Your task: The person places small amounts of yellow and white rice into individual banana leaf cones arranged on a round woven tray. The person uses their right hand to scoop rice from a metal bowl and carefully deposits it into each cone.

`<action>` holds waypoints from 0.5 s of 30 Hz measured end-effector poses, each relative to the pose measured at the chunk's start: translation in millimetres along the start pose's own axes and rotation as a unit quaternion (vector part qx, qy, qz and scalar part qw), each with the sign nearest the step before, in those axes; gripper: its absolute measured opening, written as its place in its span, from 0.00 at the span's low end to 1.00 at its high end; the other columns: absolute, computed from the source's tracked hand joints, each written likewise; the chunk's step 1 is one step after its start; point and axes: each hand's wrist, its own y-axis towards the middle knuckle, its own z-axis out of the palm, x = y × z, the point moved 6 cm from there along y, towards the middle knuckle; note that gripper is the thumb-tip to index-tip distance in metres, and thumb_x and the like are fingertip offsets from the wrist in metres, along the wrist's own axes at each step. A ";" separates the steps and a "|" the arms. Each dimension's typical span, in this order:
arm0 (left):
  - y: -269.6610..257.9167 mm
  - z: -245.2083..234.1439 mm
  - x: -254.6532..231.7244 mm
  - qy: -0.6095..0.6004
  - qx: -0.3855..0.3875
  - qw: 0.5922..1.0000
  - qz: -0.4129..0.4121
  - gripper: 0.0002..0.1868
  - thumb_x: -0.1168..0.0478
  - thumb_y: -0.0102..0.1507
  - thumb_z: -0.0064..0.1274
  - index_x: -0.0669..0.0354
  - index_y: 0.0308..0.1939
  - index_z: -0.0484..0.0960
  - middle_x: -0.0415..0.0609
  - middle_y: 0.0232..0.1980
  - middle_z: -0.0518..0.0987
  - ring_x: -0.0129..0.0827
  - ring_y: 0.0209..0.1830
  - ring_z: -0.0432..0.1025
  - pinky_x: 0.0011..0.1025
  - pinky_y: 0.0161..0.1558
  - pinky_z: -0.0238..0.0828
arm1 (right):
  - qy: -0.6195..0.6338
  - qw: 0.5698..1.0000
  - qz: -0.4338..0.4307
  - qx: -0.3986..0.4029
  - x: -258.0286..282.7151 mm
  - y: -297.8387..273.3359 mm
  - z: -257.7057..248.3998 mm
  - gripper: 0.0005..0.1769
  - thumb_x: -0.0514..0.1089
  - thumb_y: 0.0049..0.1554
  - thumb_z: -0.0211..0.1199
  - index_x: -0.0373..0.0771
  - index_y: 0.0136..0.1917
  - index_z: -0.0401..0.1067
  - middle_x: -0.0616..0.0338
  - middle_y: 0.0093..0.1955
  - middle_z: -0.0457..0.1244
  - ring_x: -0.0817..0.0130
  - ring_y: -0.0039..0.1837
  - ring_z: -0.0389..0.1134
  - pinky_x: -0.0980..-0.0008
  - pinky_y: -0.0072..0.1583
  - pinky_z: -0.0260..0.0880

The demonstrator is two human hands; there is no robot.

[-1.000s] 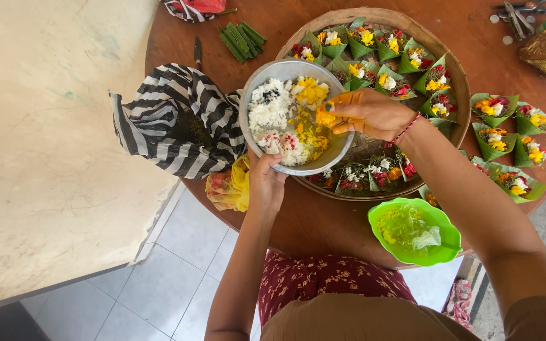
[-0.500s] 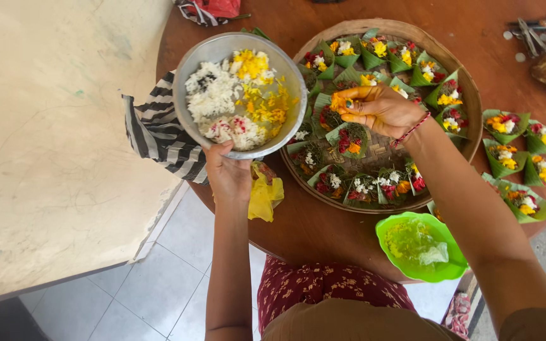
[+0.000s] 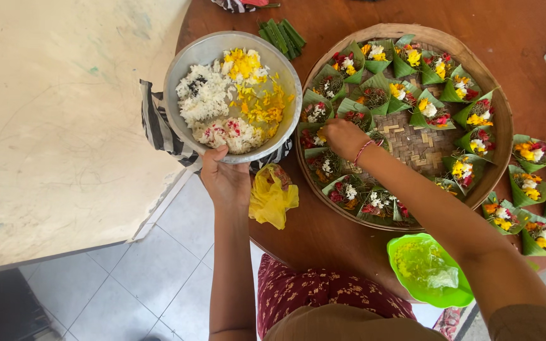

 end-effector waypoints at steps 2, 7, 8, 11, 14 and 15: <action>0.1 0.1 3.9 0.003 -0.003 1.000 -0.002 0.32 0.66 0.58 0.51 0.54 0.67 0.65 0.49 0.67 0.72 0.42 0.68 0.70 0.47 0.68 0.71 | -0.016 1.000 0.021 -0.002 1.4 -0.4 4.7 0.10 0.35 0.55 0.63 0.34 0.51 0.78 0.46 0.50 0.66 0.46 0.50 0.73 0.53 0.51 0.75; -1.6 1.8 6.8 0.016 0.000 1.000 -0.008 0.33 0.65 0.58 0.50 0.53 0.69 0.64 0.49 0.67 0.71 0.41 0.68 0.69 0.46 0.68 0.71 | 0.109 0.992 0.052 -0.016 -13.3 -0.5 -10.0 0.11 0.35 0.53 0.65 0.36 0.50 0.80 0.48 0.50 0.70 0.54 0.52 0.74 0.59 0.55 0.75; -2.0 1.9 6.3 0.016 0.000 1.000 -0.007 0.33 0.65 0.58 0.50 0.54 0.69 0.64 0.49 0.67 0.71 0.41 0.67 0.69 0.46 0.68 0.71 | 0.183 0.980 0.075 -0.002 -24.6 1.0 -14.4 0.13 0.35 0.52 0.66 0.37 0.52 0.81 0.49 0.50 0.71 0.57 0.51 0.74 0.62 0.55 0.75; -1.0 1.2 6.4 0.019 -0.005 1.000 -0.010 0.33 0.65 0.58 0.50 0.53 0.69 0.63 0.49 0.67 0.71 0.41 0.68 0.69 0.46 0.68 0.71 | 0.379 0.912 0.154 0.038 -56.9 3.7 -16.1 0.18 0.33 0.51 0.66 0.38 0.55 0.81 0.51 0.52 0.73 0.65 0.52 0.75 0.67 0.56 0.76; -0.2 -0.2 7.1 0.021 -0.006 1.000 -0.012 0.34 0.65 0.58 0.50 0.52 0.69 0.62 0.49 0.67 0.71 0.41 0.68 0.69 0.46 0.68 0.71 | 0.460 0.866 0.194 0.018 -83.4 14.4 -13.5 0.17 0.34 0.56 0.61 0.42 0.58 0.80 0.53 0.54 0.74 0.68 0.52 0.75 0.68 0.57 0.77; -0.6 -1.3 7.0 0.021 -0.005 1.000 -0.012 0.34 0.65 0.58 0.50 0.52 0.69 0.62 0.49 0.67 0.70 0.41 0.68 0.69 0.47 0.68 0.70 | 0.471 0.859 0.200 0.001 -87.7 18.3 -9.7 0.17 0.35 0.58 0.59 0.44 0.59 0.79 0.53 0.54 0.74 0.69 0.52 0.76 0.68 0.58 0.77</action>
